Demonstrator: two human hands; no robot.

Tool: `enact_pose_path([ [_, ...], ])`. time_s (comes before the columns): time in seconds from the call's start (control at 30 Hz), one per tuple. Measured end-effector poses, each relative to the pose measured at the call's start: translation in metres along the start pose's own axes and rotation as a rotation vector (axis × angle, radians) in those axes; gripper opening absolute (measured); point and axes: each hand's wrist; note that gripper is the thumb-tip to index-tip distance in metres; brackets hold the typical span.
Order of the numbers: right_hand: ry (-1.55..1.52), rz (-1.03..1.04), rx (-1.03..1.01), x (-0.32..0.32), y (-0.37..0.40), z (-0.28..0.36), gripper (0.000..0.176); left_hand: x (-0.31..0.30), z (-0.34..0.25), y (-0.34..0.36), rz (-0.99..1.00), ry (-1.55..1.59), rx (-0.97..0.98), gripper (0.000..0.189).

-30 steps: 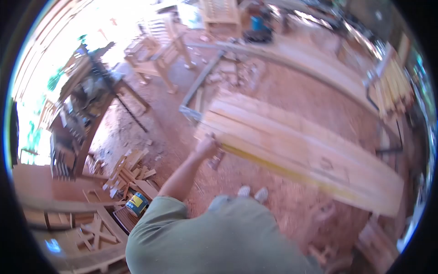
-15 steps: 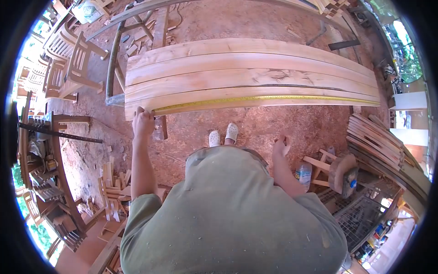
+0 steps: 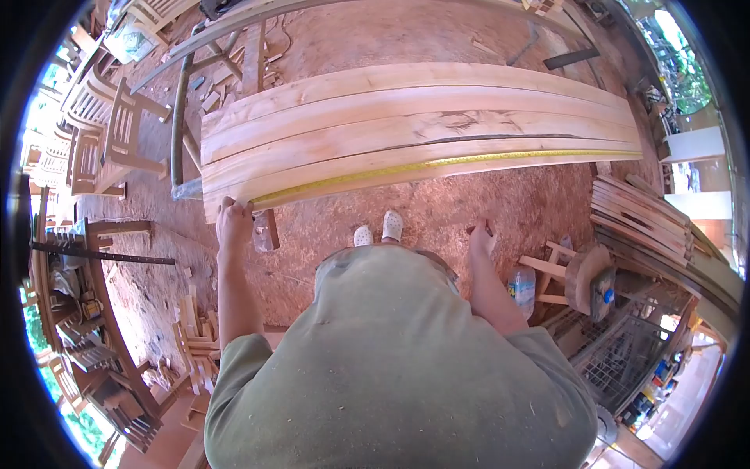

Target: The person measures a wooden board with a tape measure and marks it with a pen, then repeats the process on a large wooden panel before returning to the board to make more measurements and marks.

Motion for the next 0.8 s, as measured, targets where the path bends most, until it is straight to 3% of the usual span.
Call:
enact_pose_path([
  [0.3, 0.086, 0.139, 0.009, 0.015, 0.002, -0.027, 0.038, -0.001, 0.003, -0.006, 0.046, 0.007, -0.005, 0.031],
  [0.57, 0.065, 0.245, 0.333, 0.005, 0.007, -0.039, 0.042, 0.002, 0.003, -0.005, 0.05, -0.003, -0.013, 0.029],
  [0.8, 0.042, 0.299, 0.376, 0.017, 0.016, -0.018, 0.042, 0.007, 0.01, -0.006, 0.062, 0.013, 0.027, 0.027],
])
Point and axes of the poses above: each hand's wrist, its own y-axis away from the middle knuckle, its own x-axis out of the palm, z = x × y, and after that the axes turned 6 degrees about -y, right-handed
